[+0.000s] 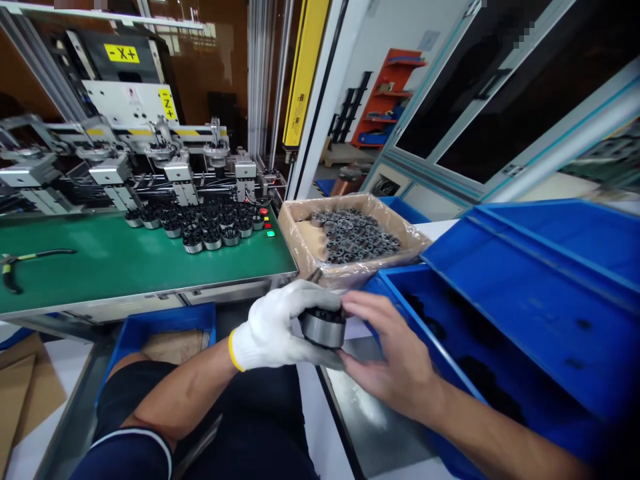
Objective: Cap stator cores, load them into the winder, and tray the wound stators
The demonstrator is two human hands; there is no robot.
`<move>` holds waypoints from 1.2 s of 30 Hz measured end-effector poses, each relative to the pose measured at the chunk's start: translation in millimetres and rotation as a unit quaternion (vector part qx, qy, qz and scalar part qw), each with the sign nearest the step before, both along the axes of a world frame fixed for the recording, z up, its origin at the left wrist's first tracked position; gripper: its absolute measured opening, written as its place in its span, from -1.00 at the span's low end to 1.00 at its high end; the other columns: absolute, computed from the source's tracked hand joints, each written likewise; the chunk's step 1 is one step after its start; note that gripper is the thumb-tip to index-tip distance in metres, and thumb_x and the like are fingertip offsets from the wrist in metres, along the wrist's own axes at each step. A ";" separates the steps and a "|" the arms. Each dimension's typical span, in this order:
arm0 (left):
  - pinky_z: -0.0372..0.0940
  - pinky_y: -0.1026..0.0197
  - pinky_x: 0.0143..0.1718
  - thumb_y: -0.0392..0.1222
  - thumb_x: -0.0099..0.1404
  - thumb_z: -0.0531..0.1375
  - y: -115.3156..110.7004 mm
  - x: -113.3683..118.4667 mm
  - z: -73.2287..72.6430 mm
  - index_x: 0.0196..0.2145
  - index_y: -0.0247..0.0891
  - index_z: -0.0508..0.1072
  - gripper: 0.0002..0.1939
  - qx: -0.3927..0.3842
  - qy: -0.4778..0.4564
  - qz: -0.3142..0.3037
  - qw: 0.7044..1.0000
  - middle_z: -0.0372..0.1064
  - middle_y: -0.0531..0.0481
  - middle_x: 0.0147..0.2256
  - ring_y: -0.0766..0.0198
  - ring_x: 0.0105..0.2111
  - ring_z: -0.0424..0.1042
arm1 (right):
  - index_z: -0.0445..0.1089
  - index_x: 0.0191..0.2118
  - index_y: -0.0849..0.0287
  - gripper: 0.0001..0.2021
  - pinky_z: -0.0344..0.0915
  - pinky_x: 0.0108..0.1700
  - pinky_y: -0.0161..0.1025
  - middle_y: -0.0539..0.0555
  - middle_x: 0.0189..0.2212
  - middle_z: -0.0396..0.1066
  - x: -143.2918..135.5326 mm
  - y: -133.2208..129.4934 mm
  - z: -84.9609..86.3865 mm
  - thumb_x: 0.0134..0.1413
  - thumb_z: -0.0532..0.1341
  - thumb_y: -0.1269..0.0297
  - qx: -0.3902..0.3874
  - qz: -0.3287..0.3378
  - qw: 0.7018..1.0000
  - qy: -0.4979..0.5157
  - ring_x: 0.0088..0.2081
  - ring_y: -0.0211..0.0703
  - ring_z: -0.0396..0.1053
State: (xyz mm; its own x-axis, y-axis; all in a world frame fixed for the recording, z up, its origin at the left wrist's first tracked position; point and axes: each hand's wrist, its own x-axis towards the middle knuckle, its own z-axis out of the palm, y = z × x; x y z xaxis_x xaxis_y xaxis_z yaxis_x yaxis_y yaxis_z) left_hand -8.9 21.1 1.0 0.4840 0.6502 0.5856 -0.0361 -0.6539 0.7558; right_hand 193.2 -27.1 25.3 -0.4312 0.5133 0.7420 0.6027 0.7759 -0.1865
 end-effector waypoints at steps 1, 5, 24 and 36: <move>0.43 0.13 -0.03 0.09 -0.05 0.53 0.7 0.2 -2.2 0.00 -0.14 0.53 -0.33 -0.009 -0.023 -0.001 1.000 0.53 -0.07 -0.08 0.13 -0.11 0.53 | 0.26 0.14 0.28 -0.56 0.48 0.04 -0.14 0.29 -0.04 0.39 -0.1 1.0 1.8 0.15 0.27 0.47 -0.015 -0.005 1.000 0.008 0.03 -0.01 0.42; 0.42 0.09 0.02 0.14 0.02 0.49 1.4 -3.2 -6.6 0.02 -0.17 0.50 -0.34 0.010 -0.029 0.003 1.000 0.50 -0.13 -0.03 0.09 -0.04 0.53 | 0.32 0.03 0.23 -0.69 0.46 0.03 -0.22 0.23 -0.07 0.41 -0.8 3.0 6.5 0.18 0.29 0.46 -0.042 0.014 0.999 0.006 -0.01 -0.09 0.44; 0.33 -0.02 0.16 0.16 0.14 0.41 3.9 -12.2 -14.4 0.13 -0.14 0.45 -0.34 -0.016 -0.054 -0.050 0.997 0.39 -0.20 0.15 0.00 0.13 0.42 | 0.30 0.05 0.23 -0.64 0.45 0.11 -0.15 0.29 0.05 0.38 0.5 4.9 0.1 0.14 0.30 0.49 -0.046 0.031 0.998 0.016 0.11 -0.03 0.39; 0.40 0.13 0.00 0.00 0.08 0.42 12.7 -74.3 -15.4 -0.30 -0.22 0.44 -0.66 -0.029 0.120 0.228 0.966 0.49 -0.13 0.05 0.13 -0.01 0.51 | 0.30 0.28 0.12 -0.46 0.49 0.06 0.02 0.22 0.14 0.39 24.9 22.7 -47.0 0.21 0.31 0.21 0.017 0.017 0.995 -0.096 0.09 0.17 0.45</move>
